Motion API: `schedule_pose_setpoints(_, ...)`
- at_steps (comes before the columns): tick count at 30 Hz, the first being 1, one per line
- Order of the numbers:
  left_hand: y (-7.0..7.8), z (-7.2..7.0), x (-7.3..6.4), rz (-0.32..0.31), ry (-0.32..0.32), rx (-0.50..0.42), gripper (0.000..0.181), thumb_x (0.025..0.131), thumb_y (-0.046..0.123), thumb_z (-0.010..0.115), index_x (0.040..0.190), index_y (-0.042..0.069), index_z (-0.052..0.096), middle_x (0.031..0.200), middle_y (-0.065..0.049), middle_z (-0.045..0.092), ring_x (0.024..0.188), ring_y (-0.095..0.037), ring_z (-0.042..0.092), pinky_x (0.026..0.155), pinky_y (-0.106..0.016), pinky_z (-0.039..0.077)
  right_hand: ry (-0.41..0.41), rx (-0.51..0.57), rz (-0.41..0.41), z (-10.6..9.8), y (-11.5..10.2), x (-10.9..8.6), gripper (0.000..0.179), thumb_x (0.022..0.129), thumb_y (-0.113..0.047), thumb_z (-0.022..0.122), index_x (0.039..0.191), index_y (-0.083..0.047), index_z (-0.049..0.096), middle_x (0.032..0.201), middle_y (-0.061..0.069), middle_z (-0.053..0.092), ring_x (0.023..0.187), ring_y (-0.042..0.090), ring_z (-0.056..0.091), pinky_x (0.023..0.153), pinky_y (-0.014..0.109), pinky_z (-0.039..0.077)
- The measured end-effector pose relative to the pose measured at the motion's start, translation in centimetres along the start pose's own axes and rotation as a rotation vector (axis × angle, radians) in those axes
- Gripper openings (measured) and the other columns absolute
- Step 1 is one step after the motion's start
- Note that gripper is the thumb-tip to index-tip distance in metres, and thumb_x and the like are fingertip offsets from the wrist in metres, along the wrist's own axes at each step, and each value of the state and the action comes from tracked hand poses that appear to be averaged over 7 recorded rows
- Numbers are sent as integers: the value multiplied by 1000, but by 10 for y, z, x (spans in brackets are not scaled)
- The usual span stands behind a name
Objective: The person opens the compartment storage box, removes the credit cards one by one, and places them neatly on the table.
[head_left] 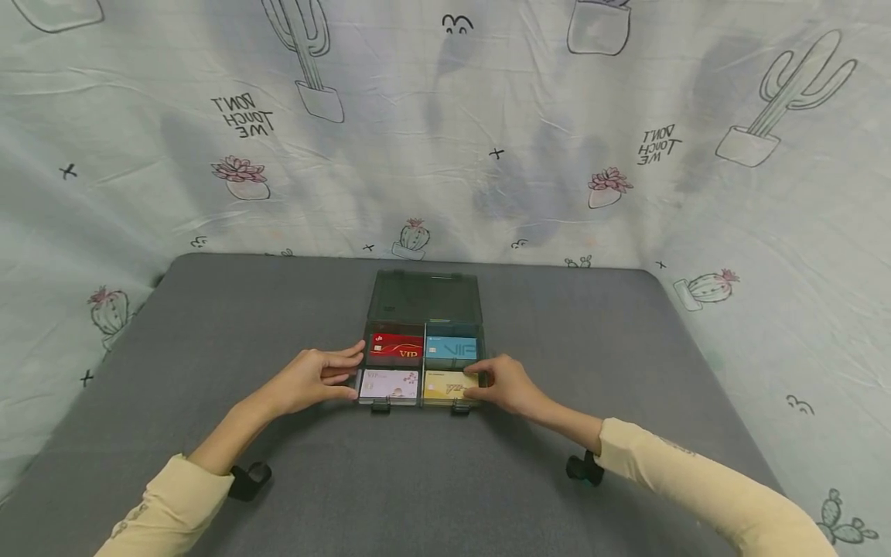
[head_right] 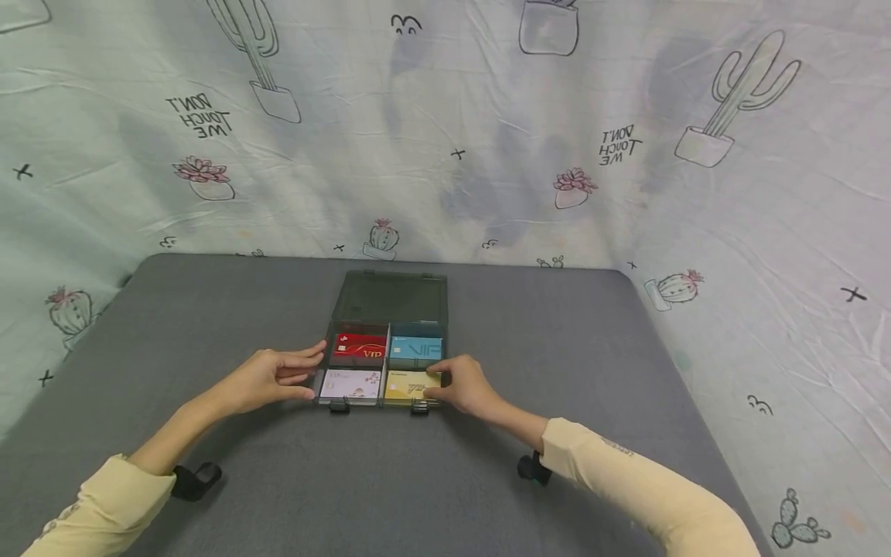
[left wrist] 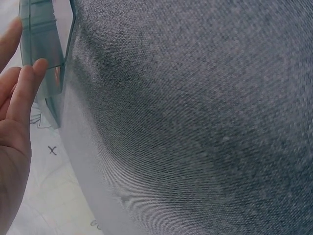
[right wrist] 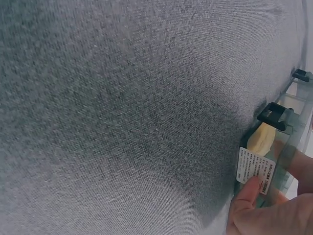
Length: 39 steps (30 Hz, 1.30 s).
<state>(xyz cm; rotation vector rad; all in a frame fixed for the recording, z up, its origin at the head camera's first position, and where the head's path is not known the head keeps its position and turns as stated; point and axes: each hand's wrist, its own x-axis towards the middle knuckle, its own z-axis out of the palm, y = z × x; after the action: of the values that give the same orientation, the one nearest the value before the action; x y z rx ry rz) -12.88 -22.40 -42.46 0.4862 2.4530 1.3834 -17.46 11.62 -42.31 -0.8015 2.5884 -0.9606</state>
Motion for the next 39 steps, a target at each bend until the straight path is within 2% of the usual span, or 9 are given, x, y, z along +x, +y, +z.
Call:
schedule_pose_setpoints(8, 2, 2, 0, 0, 0, 1, 64, 78, 6, 77, 132, -13, 49, 148, -24, 32, 123, -35, 50, 90, -27, 52, -10, -20, 38, 1, -1, 2, 32, 79, -13, 80, 105, 3, 72, 63, -2, 52, 53, 4, 36, 46, 17, 32)
schedule_pose_setpoints(14, 3, 3, 0, 8, 0, 9, 64, 78, 7, 78, 132, -12, 50, 148, -24, 32, 123, -34, 50, 90, -27, 52, 4, -25, 7, 2, -1, 1, 28, 78, -10, 80, 101, 4, 72, 61, 2, 54, 51, 6, 36, 46, 19, 33)
schedule_pose_setpoints(18, 3, 3, 0, 7, -2, 15, 64, 78, 7, 78, 132, -12, 49, 148, -24, 32, 123, -35, 50, 90, -27, 52, 27, -45, 29, 4, -1, 0, 27, 77, -10, 81, 100, 3, 72, 80, 10, 67, 70, 16, 50, 66, 31, 47)
schedule_pose_setpoints(20, 4, 3, -1, 2, -1, 23, 64, 78, 8, 78, 132, -12, 49, 148, -24, 32, 123, -35, 50, 90, -28, 53, 26, -46, 52, 5, -3, 0, 27, 78, -10, 80, 101, 3, 72, 92, 13, 69, 84, 23, 52, 76, 39, 47)
schedule_pose_setpoints(22, 4, 2, -1, -5, 1, 28, 64, 78, 8, 77, 132, -12, 49, 148, -24, 32, 123, -35, 50, 89, -28, 53, 21, -43, 74, 6, -5, -1, 26, 80, -10, 79, 101, 3, 71, 98, 14, 69, 92, 27, 50, 81, 41, 46)
schedule_pose_setpoints(27, 5, 3, -2, -11, 2, 21, 65, 78, 8, 77, 132, -13, 48, 148, -24, 32, 123, -35, 50, 89, -28, 53, 19, -23, 109, 7, -9, -3, 25, 82, -9, 76, 103, 3, 69, 100, 15, 67, 86, 23, 44, 72, 33, 43)
schedule_pose_setpoints(31, 6, 3, -2, -14, 6, 21, 64, 78, 7, 78, 131, -13, 49, 147, -24, 32, 123, -35, 50, 89, -28, 53, 41, -6, 115, 9, -10, -5, 25, 84, -8, 75, 105, 3, 68, 102, 16, 66, 85, 23, 41, 74, 35, 44)
schedule_pose_setpoints(35, 8, 4, -2, -27, 15, 37, 64, 77, 7, 79, 130, -13, 50, 147, -24, 34, 121, -35, 52, 88, -27, 53, 91, 18, 107, 13, -8, -7, 23, 84, -8, 74, 104, 2, 67, 104, 15, 65, 96, 27, 42, 83, 42, 46)
schedule_pose_setpoints(39, 8, 4, -1, -35, 20, 52, 64, 77, 8, 79, 130, -13, 51, 146, -24, 34, 121, -35, 52, 88, -28, 53, 131, 61, 107, 17, -6, -9, 22, 84, -5, 74, 103, 2, 66, 108, 21, 56, 108, 33, 40, 88, 47, 46)
